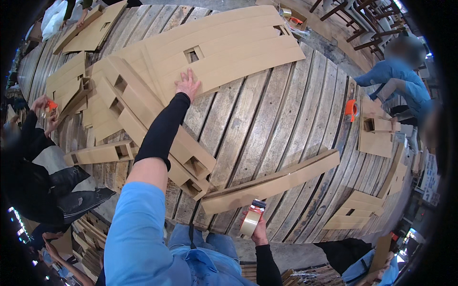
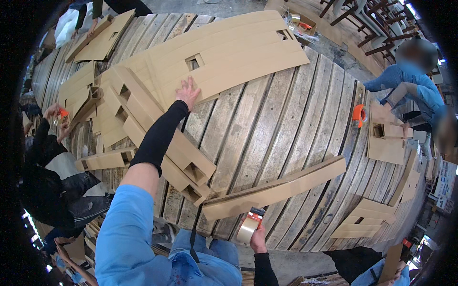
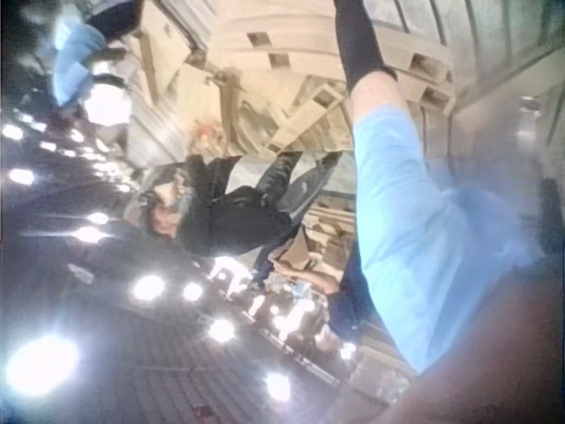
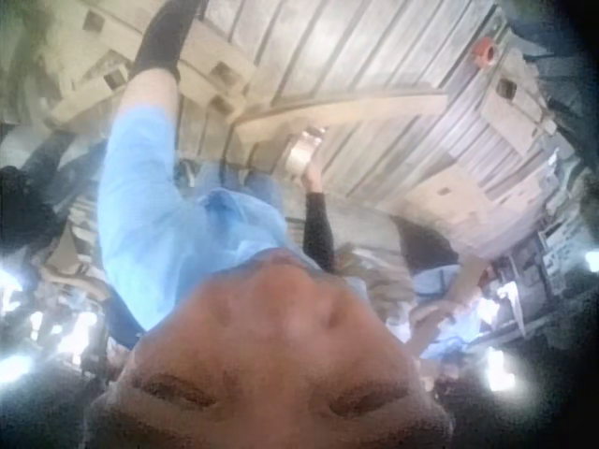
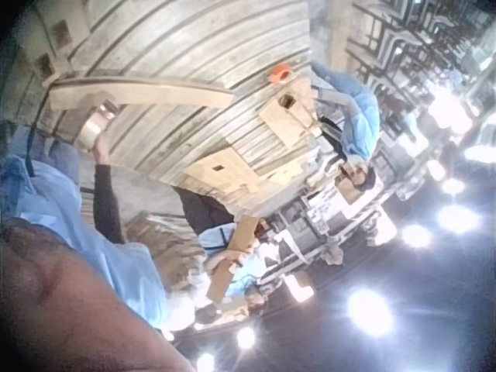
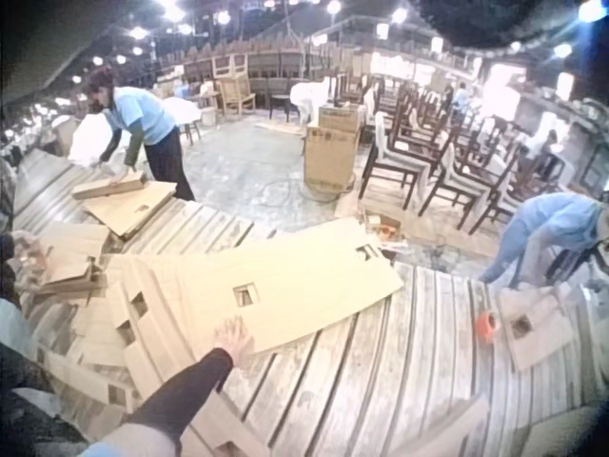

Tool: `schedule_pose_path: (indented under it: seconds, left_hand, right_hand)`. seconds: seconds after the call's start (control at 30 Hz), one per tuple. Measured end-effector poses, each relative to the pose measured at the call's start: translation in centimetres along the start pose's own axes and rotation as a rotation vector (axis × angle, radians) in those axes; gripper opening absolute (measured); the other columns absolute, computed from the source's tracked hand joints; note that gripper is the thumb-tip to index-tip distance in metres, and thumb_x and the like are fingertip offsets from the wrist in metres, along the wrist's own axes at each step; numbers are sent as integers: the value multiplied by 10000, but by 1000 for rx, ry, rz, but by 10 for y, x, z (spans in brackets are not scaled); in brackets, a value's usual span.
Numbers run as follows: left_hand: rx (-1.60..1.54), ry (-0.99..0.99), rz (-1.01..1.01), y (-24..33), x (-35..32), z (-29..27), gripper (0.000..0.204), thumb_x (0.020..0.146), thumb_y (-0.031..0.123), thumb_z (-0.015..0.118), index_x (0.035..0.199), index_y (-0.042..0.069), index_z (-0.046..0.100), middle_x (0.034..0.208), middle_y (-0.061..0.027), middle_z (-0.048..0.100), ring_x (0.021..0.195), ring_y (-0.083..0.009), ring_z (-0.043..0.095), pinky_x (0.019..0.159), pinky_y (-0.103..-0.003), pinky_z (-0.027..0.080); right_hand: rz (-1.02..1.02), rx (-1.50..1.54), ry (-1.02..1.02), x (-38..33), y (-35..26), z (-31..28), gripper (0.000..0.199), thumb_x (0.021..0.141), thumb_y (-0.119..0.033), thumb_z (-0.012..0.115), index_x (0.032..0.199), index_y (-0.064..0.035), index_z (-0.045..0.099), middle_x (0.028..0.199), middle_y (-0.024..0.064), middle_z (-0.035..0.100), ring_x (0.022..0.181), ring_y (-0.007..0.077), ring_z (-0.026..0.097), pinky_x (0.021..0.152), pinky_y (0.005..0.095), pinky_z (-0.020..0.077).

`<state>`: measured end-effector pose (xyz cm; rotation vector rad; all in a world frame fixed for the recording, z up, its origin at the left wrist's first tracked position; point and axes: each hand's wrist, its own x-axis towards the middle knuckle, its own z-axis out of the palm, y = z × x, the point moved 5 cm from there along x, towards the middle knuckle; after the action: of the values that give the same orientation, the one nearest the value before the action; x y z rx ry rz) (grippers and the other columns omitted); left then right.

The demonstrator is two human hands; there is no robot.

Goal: The person repeatedly picks up flat cardboard pieces from a wooden pallet, applies packing tape to the surface using a handheld tape dispenser, and places the taped pieces back onto the pallet. Other workers are visible in the background performing similar actions.

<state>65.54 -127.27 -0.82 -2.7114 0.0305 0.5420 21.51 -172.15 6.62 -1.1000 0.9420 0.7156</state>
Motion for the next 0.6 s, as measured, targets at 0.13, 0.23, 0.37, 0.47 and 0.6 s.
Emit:
schedule_pose_path:
  seconds: [0.13, 0.23, 0.37, 0.47, 0.6]
  left_hand:
    - [-80, 114, 2, -4, 8, -2, 466, 901, 186, 637, 1357, 233, 553, 1632, -273, 250, 1384, -531, 425, 958, -701, 483]
    - [-225, 185, 51, -17, -7, -2, 402, 885, 139, 626, 1285, 169, 586, 1577, -271, 344, 1296, -517, 507, 938, -639, 521]
    - [-331, 255, 198, -44, -25, -87, 364, 866, 106, 661, 1212, 34, 574, 1502, -243, 469, 1234, -441, 572, 989, -499, 518]
    - [-384, 350, 310, -83, -39, -112, 335, 927, 155, 625, 1237, 39, 579, 1469, -215, 496, 1161, -418, 609, 961, -494, 531]
    - [-508, 450, 279, -104, -67, -160, 360, 932, 119, 627, 1275, 18, 582, 1310, -223, 632, 1129, -419, 620, 945, -492, 519]
  right_hand:
    - [8, 41, 58, -1, 7, -18, 259, 986, -46, 619, 1237, -25, 676, 1097, 89, 747, 871, 186, 734, 737, 347, 608]
    - [-71, 0, 135, -1, 16, -47, 229, 945, -33, 667, 1173, -24, 694, 1023, 52, 744, 835, 173, 727, 718, 339, 601]
    - [-102, 30, 207, 10, 21, -73, 224, 907, -25, 692, 1131, -25, 705, 967, 38, 734, 810, 152, 714, 695, 332, 587]
    - [-111, -1, 184, 8, 6, -73, 223, 902, -22, 688, 1124, -19, 712, 967, 39, 732, 821, 142, 703, 710, 325, 576]
    - [-159, -142, 194, -9, -25, -61, 222, 893, -11, 676, 1111, -1, 717, 967, 39, 732, 828, 137, 691, 724, 318, 561]
